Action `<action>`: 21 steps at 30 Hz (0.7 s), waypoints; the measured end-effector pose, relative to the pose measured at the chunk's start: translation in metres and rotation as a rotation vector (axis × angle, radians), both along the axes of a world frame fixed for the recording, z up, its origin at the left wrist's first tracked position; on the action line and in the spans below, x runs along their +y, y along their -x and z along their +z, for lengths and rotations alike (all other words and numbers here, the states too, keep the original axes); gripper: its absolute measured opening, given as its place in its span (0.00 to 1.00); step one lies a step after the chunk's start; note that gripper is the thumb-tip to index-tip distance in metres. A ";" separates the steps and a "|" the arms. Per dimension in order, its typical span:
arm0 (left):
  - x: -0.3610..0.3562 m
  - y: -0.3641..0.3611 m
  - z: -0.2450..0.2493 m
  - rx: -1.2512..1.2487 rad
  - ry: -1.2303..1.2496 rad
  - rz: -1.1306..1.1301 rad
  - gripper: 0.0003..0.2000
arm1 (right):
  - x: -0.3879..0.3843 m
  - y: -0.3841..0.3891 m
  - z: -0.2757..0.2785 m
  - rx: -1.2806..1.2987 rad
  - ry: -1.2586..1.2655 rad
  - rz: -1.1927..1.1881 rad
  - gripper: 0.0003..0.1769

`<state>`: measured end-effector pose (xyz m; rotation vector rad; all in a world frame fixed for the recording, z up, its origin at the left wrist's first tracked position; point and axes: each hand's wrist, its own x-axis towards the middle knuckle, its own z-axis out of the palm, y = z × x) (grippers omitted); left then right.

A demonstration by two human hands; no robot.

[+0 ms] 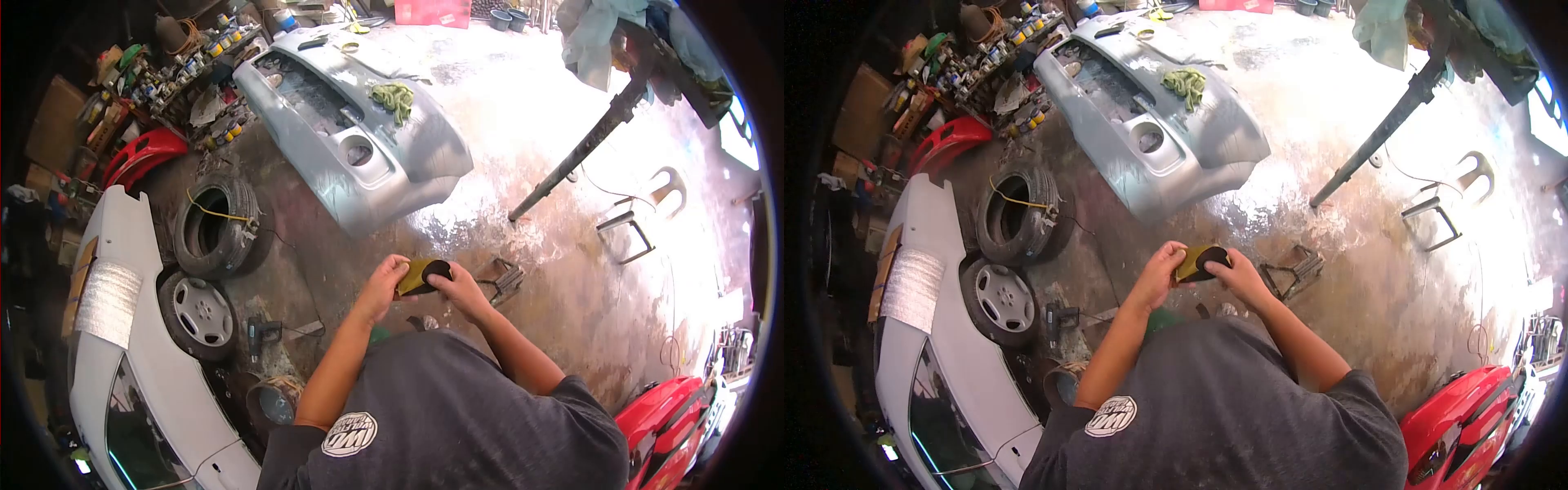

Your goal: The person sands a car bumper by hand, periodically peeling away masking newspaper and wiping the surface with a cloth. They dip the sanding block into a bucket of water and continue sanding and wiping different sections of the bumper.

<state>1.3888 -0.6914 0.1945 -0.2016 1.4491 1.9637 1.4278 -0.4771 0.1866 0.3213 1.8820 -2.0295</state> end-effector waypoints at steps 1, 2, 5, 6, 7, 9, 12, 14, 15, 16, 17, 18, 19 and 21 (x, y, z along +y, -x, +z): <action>0.000 0.003 0.000 -0.034 -0.015 0.009 0.12 | 0.002 0.002 -0.004 -0.032 0.018 0.027 0.17; 0.001 0.007 -0.001 -0.067 -0.032 0.018 0.13 | -0.001 0.004 -0.009 0.029 -0.003 -0.055 0.15; 0.005 0.018 -0.008 0.038 0.130 0.038 0.14 | -0.004 0.023 -0.029 0.029 -0.025 -0.127 0.15; 0.003 0.026 -0.018 0.113 0.166 0.006 0.14 | -0.004 0.032 -0.038 0.019 -0.023 -0.116 0.16; 0.002 0.037 -0.025 0.188 0.202 -0.026 0.14 | -0.004 0.042 -0.038 -0.020 0.087 -0.127 0.17; -0.003 0.064 -0.037 0.128 0.131 -0.015 0.12 | -0.001 0.064 -0.037 -0.101 0.300 -0.152 0.18; -0.003 0.115 -0.048 0.139 0.027 -0.099 0.13 | 0.016 0.107 -0.032 -0.233 0.538 -0.018 0.25; 0.006 0.153 -0.045 0.134 -0.061 -0.190 0.14 | 0.034 0.130 -0.052 -0.366 0.670 0.018 0.37; 0.013 0.174 -0.044 0.132 -0.069 -0.223 0.14 | 0.034 0.143 -0.041 -0.317 0.685 -0.044 0.38; 0.021 0.196 -0.041 0.131 -0.078 -0.252 0.15 | 0.026 0.158 -0.022 -0.268 0.696 -0.101 0.40; 0.029 0.217 -0.040 0.129 -0.085 -0.278 0.15 | 0.024 0.172 -0.010 -0.220 0.708 -0.154 0.41; 0.037 0.236 -0.040 0.151 -0.093 -0.320 0.16 | 0.029 0.185 -0.006 -0.204 0.688 -0.199 0.43; 0.044 0.254 -0.040 0.174 -0.095 -0.366 0.16 | 0.033 0.194 -0.002 -0.159 0.684 -0.232 0.43; 0.062 0.275 -0.042 0.256 -0.111 -0.439 0.16 | 0.040 0.203 0.007 -0.070 0.679 -0.304 0.43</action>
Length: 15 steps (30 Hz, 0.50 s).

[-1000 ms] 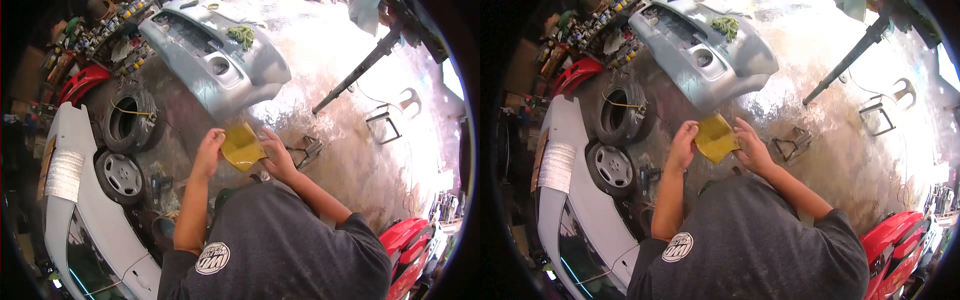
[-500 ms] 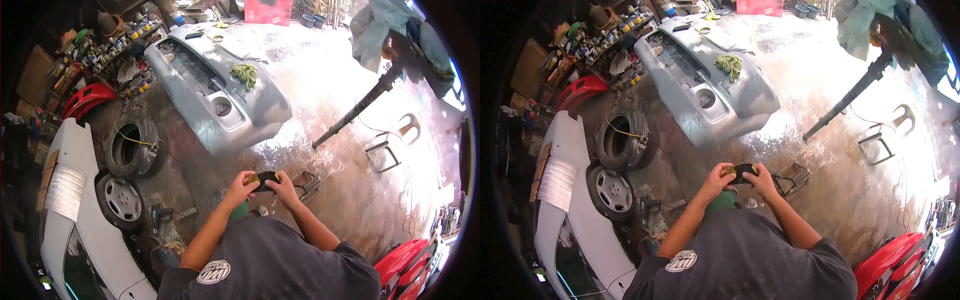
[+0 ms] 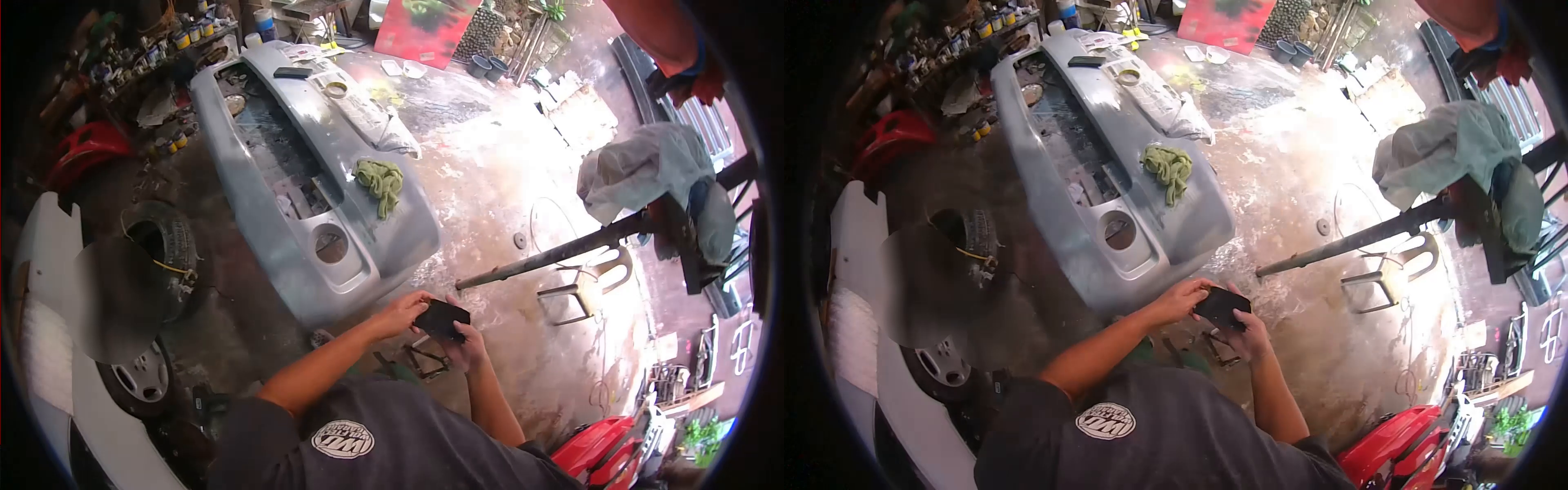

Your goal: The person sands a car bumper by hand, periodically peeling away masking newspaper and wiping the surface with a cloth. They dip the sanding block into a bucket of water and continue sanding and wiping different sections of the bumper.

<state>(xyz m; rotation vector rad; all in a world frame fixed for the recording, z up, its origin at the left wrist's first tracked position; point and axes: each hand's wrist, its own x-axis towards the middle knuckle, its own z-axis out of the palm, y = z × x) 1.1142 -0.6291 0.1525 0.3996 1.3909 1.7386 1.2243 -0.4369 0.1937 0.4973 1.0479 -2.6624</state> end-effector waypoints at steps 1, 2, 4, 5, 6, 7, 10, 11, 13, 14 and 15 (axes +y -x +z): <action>0.013 0.006 0.000 0.056 -0.026 -0.021 0.16 | 0.006 0.002 -0.005 0.026 0.012 -0.045 0.42; 0.025 0.012 0.001 0.115 -0.050 -0.042 0.16 | 0.013 0.001 -0.007 0.029 0.020 -0.071 0.42; 0.042 0.029 0.003 0.117 -0.011 -0.101 0.17 | 0.020 0.007 -0.001 0.046 0.045 -0.124 0.41; 0.049 0.036 0.003 0.119 0.012 -0.130 0.17 | 0.024 0.009 0.003 0.053 0.069 -0.126 0.40; 0.058 0.041 0.000 0.048 -0.032 -0.111 0.16 | 0.025 0.014 0.007 0.029 0.088 -0.174 0.39; 0.066 0.046 -0.004 -0.023 -0.075 -0.089 0.15 | 0.028 0.020 0.010 0.003 0.109 -0.219 0.38; 0.081 0.073 -0.016 -0.125 -0.089 0.043 0.15 | 0.049 0.045 0.006 -0.030 0.064 -0.262 0.35; 0.082 0.085 -0.021 -0.139 -0.069 0.100 0.15 | 0.059 0.055 0.002 -0.033 0.037 -0.259 0.34; 0.087 0.133 -0.074 0.316 0.174 0.348 0.24 | 0.084 0.077 -0.009 -0.017 0.058 -0.216 0.33; 0.076 0.160 -0.077 0.583 0.351 0.471 0.32 | 0.099 0.089 -0.015 -0.010 0.072 -0.190 0.32; 0.064 0.192 -0.079 0.847 0.536 0.591 0.40 | 0.113 0.103 -0.022 0.005 0.047 -0.141 0.30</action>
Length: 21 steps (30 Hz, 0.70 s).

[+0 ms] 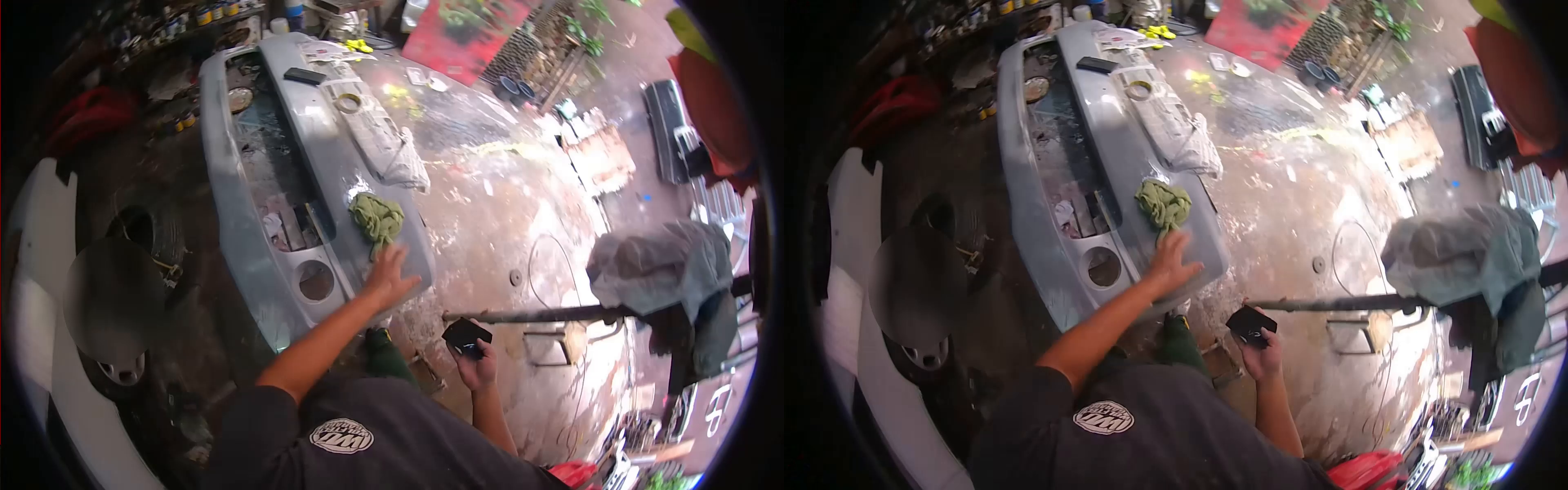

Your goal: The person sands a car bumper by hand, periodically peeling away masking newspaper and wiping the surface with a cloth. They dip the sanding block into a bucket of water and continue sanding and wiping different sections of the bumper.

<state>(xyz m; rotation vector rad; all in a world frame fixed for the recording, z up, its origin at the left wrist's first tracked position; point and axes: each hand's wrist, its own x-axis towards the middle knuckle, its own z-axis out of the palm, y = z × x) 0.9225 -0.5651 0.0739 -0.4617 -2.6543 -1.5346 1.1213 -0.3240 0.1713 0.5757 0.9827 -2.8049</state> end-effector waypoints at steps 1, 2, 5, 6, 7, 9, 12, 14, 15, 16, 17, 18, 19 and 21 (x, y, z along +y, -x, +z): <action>-0.010 0.032 0.005 0.061 0.238 0.054 0.46 | 0.011 0.016 -0.013 -0.052 0.026 0.032 0.29; -0.015 0.057 0.016 0.106 0.473 0.110 0.51 | 0.026 0.032 -0.026 -0.112 0.044 0.068 0.27; -0.021 0.104 0.044 -0.086 0.719 0.045 0.54 | 0.058 0.097 -0.043 -0.198 -0.021 0.221 0.28; -0.017 0.110 0.030 0.023 0.713 0.082 0.49 | 0.063 0.122 -0.044 -0.204 -0.065 0.284 0.28; -0.015 0.119 0.012 0.090 0.693 0.078 0.45 | 0.068 0.153 -0.048 -0.194 -0.112 0.350 0.29; -0.014 0.136 -0.016 0.230 0.655 0.055 0.37 | 0.065 0.212 -0.055 -0.220 -0.224 0.413 0.28; -0.027 0.154 -0.015 0.201 0.493 0.073 0.25 | 0.034 0.313 -0.079 0.125 -0.639 0.588 0.23; -0.027 0.148 0.013 -0.016 0.221 0.337 0.20 | -0.021 0.368 -0.055 0.555 -1.065 0.667 0.25; -0.027 0.144 0.028 -0.120 0.085 0.472 0.18 | -0.052 0.390 -0.049 0.788 -1.268 0.622 0.28; -0.029 0.141 0.040 -0.124 0.074 0.515 0.18 | -0.075 0.404 -0.048 0.960 -1.467 0.600 0.31; -0.036 0.143 0.052 -0.118 0.063 0.561 0.18 | -0.089 0.397 -0.064 1.025 -1.508 0.615 0.33; -0.042 0.147 0.064 -0.103 0.051 0.603 0.17 | -0.104 0.388 -0.089 1.096 -1.553 0.620 0.34; -0.046 0.149 0.073 -0.120 0.052 0.587 0.17 | -0.112 0.380 -0.106 1.170 -1.601 0.624 0.36; -0.050 0.152 0.087 -0.142 0.042 0.586 0.18 | -0.096 0.337 -0.117 1.290 -1.783 0.937 0.38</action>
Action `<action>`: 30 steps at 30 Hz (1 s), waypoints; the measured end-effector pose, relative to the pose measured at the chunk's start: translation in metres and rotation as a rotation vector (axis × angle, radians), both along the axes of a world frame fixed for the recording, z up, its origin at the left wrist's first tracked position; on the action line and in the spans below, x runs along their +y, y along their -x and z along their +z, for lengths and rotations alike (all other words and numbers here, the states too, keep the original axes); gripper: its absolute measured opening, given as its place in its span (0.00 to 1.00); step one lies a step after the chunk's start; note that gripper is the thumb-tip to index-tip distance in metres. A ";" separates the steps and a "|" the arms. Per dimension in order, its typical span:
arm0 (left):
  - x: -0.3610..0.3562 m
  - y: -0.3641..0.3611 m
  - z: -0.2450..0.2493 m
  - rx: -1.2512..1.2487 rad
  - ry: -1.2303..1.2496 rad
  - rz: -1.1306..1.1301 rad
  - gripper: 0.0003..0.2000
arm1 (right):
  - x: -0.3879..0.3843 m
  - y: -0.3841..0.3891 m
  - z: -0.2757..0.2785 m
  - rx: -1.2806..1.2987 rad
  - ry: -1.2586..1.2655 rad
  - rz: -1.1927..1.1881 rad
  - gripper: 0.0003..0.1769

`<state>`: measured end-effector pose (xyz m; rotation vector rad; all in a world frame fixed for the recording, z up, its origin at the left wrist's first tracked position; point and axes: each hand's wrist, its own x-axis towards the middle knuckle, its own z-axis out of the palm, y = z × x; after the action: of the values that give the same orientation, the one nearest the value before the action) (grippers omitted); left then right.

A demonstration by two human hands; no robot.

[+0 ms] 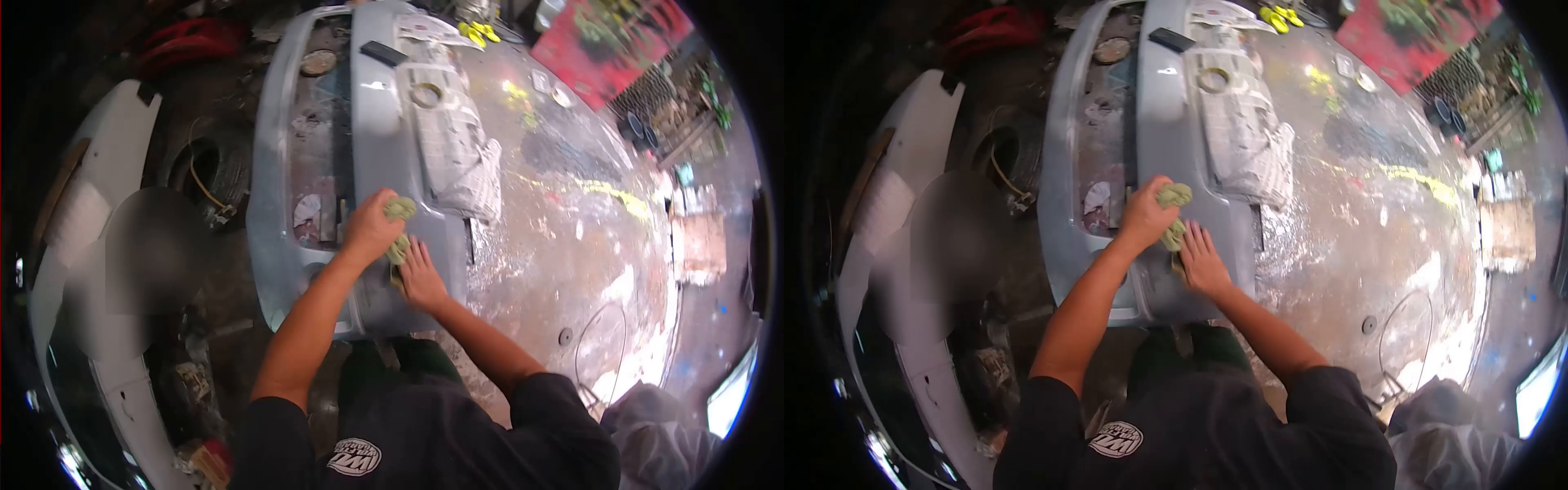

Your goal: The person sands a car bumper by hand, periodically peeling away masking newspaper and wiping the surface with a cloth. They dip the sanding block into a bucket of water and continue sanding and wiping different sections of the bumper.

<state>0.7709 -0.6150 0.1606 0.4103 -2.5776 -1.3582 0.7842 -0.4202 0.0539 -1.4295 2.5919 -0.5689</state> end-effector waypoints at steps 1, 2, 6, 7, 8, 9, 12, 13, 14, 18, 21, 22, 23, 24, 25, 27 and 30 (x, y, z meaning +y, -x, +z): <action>-0.002 -0.002 0.002 -0.009 0.044 0.011 0.18 | 0.002 -0.010 -0.005 0.018 -0.156 0.101 0.40; -0.001 -0.008 0.001 -0.029 0.088 0.016 0.18 | -0.010 0.000 -0.010 0.066 -0.123 0.109 0.40; -0.025 -0.036 -0.026 0.056 0.144 0.163 0.20 | -0.100 0.102 0.002 0.254 0.054 0.014 0.40; -0.047 -0.041 -0.038 0.061 0.228 0.203 0.22 | -0.131 0.135 0.010 0.270 0.062 -0.011 0.40; -0.074 -0.044 -0.051 0.125 0.351 0.281 0.23 | -0.154 0.158 0.015 0.282 0.064 -0.038 0.40; -0.101 -0.051 -0.064 0.179 0.468 0.354 0.24 | -0.164 0.164 0.013 0.287 0.068 -0.052 0.41; -0.177 -0.070 -0.095 0.048 0.713 0.535 0.34 | -0.165 0.158 0.011 0.332 0.026 -0.045 0.43; -0.192 -0.075 -0.105 0.058 0.753 0.578 0.38 | -0.143 0.131 0.008 0.352 -0.010 0.002 0.44; -0.200 -0.078 -0.114 0.063 0.795 0.617 0.41 | -0.116 0.100 0.008 0.319 -0.073 0.070 0.45; -0.191 -0.078 -0.122 0.013 0.710 0.630 0.50 | -0.062 0.066 -0.001 0.243 -0.163 0.259 0.46; -0.189 -0.082 -0.121 0.041 0.740 0.627 0.48 | -0.140 0.145 0.010 0.337 -0.082 0.122 0.43; -0.189 -0.083 -0.121 0.030 0.738 0.629 0.48 | -0.177 0.183 0.011 0.320 -0.020 0.063 0.42; -0.188 -0.082 -0.123 0.021 0.734 0.628 0.47 | -0.200 0.206 0.010 0.304 0.040 0.001 0.41; -0.189 -0.082 -0.129 0.045 0.727 0.639 0.46 | -0.202 0.201 0.010 0.308 0.020 -0.010 0.41; -0.191 -0.083 -0.135 0.070 0.716 0.644 0.46 | -0.201 0.192 0.012 0.312 -0.005 -0.026 0.40; -0.195 -0.079 -0.138 0.100 0.692 0.670 0.45 | -0.180 0.161 0.007 0.412 -0.022 0.024 0.40; -0.192 -0.082 -0.135 0.070 0.677 0.665 0.44 | -0.097 0.061 0.003 0.245 -0.181 0.213 0.43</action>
<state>0.8526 -0.8067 0.0255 0.9367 -2.3160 -0.2559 0.7233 -0.5174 0.0571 -1.7779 2.5371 -0.1352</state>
